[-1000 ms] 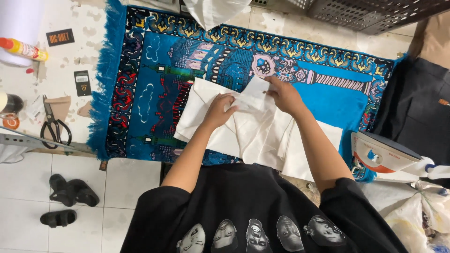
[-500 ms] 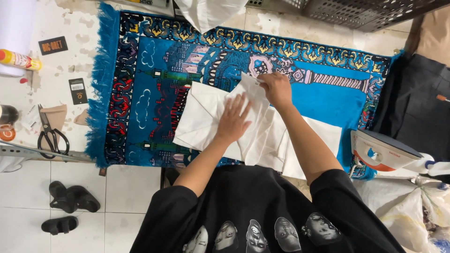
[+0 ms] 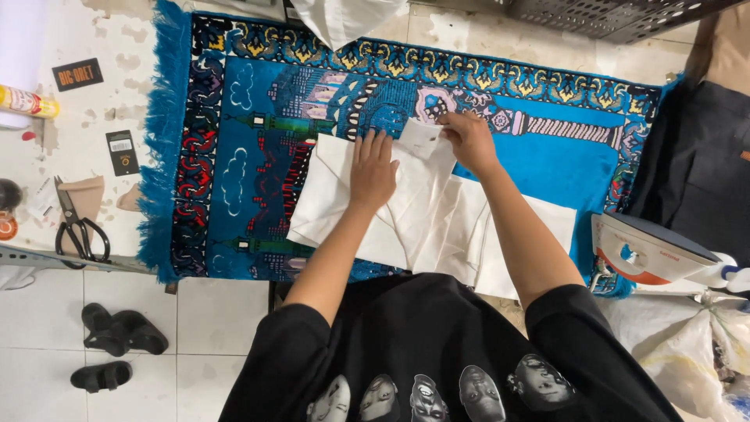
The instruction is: Ironing a white shirt on a patterned mat and then folding it into a neat rectangle.
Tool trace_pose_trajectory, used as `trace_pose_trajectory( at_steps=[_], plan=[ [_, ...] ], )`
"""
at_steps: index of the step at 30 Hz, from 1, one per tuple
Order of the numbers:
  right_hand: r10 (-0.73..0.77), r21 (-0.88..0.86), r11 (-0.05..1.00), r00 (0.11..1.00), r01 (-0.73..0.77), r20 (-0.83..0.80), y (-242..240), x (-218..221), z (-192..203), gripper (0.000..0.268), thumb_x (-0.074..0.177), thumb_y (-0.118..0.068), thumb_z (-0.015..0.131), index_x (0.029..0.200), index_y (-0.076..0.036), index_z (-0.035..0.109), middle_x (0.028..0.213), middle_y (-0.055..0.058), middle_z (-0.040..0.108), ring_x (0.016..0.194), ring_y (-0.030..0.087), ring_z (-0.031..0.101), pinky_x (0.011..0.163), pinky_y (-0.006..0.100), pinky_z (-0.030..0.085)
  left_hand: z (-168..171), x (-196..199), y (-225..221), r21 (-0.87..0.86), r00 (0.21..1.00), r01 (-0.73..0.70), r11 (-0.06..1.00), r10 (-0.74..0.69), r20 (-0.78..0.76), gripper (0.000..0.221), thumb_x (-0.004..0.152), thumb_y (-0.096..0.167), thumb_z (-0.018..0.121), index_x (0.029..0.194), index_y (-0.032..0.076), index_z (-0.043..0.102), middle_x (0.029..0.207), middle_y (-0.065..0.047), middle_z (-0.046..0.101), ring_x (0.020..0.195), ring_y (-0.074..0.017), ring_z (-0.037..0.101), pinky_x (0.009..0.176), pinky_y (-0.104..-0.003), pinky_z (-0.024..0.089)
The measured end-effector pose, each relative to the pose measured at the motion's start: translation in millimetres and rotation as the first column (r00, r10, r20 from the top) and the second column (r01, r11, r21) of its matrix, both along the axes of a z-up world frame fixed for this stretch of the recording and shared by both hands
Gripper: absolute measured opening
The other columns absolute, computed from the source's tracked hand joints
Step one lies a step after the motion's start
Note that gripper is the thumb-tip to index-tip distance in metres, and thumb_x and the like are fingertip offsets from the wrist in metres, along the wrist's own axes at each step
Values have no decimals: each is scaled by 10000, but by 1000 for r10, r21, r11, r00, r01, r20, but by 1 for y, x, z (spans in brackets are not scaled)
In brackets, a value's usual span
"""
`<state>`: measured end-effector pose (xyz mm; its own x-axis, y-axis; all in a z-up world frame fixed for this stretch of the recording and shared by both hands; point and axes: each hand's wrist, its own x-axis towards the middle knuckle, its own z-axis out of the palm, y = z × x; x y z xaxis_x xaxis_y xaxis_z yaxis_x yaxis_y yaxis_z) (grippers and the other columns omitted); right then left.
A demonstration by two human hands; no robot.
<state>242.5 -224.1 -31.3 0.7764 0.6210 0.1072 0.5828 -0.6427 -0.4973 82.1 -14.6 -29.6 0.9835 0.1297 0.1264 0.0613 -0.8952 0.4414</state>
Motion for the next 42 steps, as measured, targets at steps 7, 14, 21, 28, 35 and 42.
trace_pose_trajectory(
  at_steps=[7, 14, 21, 28, 35, 42],
  plan=[
    [-9, 76, 997, 987, 21, -160, 0, -1, 21, 216, 986, -213, 733, 1191, -186, 672, 977, 101, 713, 1044, 374, 653, 938, 492, 506, -17, 51, 51, 30, 802, 340, 940, -274, -530, 1023, 674, 624, 849, 1513, 174, 475, 1195, -130, 725, 1193, -300, 622, 1097, -474, 352],
    [-108, 43, 992, 978, 117, -180, 13, 1, 19, 302, 969, -193, 751, 1260, -191, 669, 1054, 87, 710, 1102, 354, 636, 999, 478, 483, 20, 42, 58, -168, 819, 203, 965, -261, -510, 350, 698, 451, 875, 977, 256, 794, 991, -9, 750, 1118, -260, 653, 1078, -451, 338],
    [13, 173, 985, 970, 30, -243, 11, -4, 31, 257, 955, -144, 779, 1193, -92, 700, 1071, 132, 740, 1056, 364, 687, 958, 468, 522, 86, 25, 67, -394, 771, 76, 916, -305, -559, 550, 910, 400, 703, 1363, 91, 657, 1298, -169, 696, 1275, -362, 605, 1175, -482, 294],
    [253, 246, 949, 939, -195, -231, 9, -102, 166, 204, 921, -110, 751, 1110, -43, 716, 1015, 204, 739, 976, 453, 690, 869, 549, 545, 67, -1, 66, -457, 872, 130, 880, -321, -369, 145, 829, 233, 816, 965, 235, 768, 1507, 50, 554, 1467, -297, 398, 1251, -499, 219],
    [437, 175, 897, 873, -406, -215, 15, -238, 171, 122, 966, -143, 659, 1050, -140, 748, 968, 88, 798, 853, 305, 766, 713, 407, 614, 95, -72, 68, -112, 722, 394, 912, -383, -576, 559, 812, 66, 787, 1297, 309, 652, 1684, 20, 283, 1550, -281, 220, 1294, -527, 79],
    [354, 175, 930, 914, -323, -199, 21, -253, 116, 309, 892, -8, 625, 1144, -132, 754, 978, 102, 806, 853, 300, 771, 730, 422, 627, 47, -81, 67, -140, 880, 209, 968, -248, -405, 546, 874, 50, 720, 1366, 269, 633, 1638, -101, 289, 1511, -346, 231, 1265, -566, 100]
  ],
)
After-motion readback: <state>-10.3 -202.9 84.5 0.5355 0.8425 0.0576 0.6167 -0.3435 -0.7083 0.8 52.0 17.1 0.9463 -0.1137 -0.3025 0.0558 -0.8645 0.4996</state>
